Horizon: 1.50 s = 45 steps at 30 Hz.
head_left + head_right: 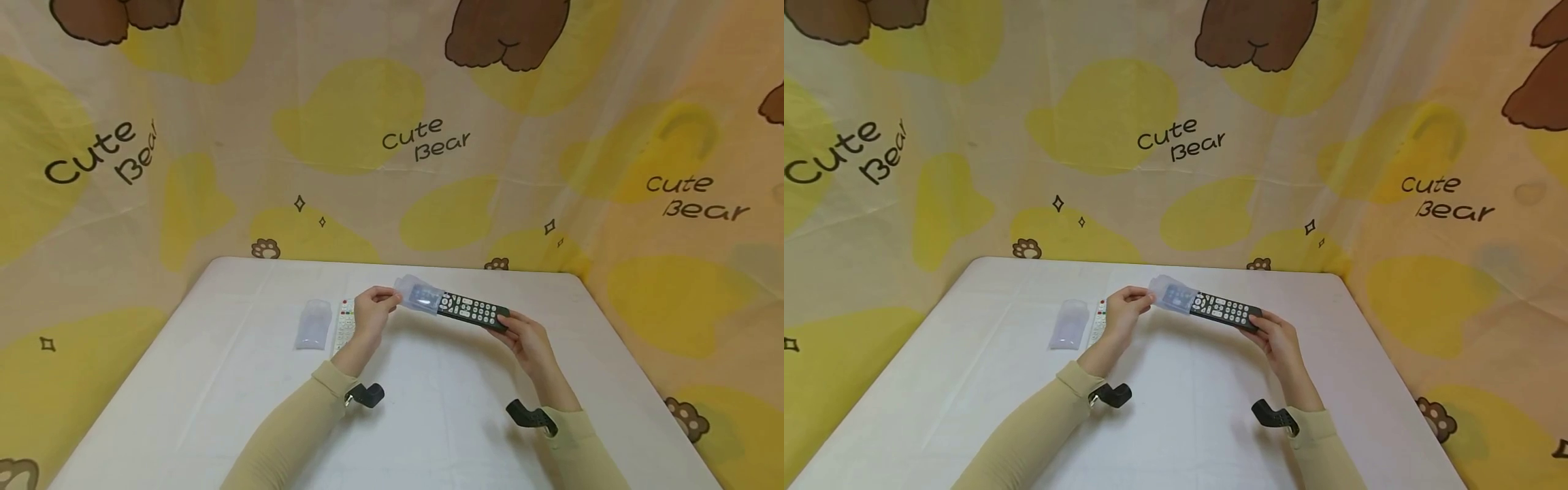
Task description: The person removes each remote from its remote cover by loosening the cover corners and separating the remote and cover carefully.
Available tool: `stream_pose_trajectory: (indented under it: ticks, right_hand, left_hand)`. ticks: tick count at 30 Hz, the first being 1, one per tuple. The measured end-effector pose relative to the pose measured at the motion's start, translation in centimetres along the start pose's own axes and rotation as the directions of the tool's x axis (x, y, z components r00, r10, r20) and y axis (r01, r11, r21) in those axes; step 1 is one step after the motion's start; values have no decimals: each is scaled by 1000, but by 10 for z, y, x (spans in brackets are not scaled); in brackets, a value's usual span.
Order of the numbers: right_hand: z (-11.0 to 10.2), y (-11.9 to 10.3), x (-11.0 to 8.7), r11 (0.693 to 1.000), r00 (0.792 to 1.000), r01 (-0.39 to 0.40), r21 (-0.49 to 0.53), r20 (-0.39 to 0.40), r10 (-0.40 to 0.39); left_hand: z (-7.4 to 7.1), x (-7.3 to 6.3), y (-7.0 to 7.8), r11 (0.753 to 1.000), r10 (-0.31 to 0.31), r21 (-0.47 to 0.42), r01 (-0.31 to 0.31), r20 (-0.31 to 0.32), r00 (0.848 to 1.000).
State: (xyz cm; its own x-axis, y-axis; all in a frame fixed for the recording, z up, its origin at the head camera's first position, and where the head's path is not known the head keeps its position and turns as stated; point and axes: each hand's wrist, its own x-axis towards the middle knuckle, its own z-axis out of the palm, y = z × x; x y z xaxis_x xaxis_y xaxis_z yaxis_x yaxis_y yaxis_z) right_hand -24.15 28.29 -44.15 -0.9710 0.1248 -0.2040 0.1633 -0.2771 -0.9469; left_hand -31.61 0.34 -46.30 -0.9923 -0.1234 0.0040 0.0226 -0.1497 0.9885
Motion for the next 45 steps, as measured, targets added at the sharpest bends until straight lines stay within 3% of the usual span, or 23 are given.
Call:
stream_pose_trajectory:
  ticks: [6, 12, 19, 26, 37, 45]
  right_hand:
    - [-3, -1, -2, 1000, 1000, -2, -13, 9, 3]
    - [-7, 1, -3, 999, 1000, -6, -33, 26, 7]
    - [-10, 2, 0, 988, 997, -50, -148, 55, 59]
    - [-14, 2, 4, 980, 992, -33, -198, 116, 57]
    - [-17, 7, 10, 952, 970, -68, -299, 202, 132]
    - [-15, 9, 10, 901, 947, -30, -432, 276, 163]
  left_hand:
    - [1, 0, 3, 1000, 7, -24, -7, -11, 1000]
    - [5, 1, 4, 993, 2, -118, -1, 14, 1000]
    - [7, 4, 7, 979, 1, -206, 5, 29, 1000]
    - [7, 6, 11, 975, 17, -220, -4, 58, 998]
    - [4, 8, 14, 981, 30, -194, -17, 65, 997]
    - [2, 9, 15, 981, 40, -193, -20, 101, 994]
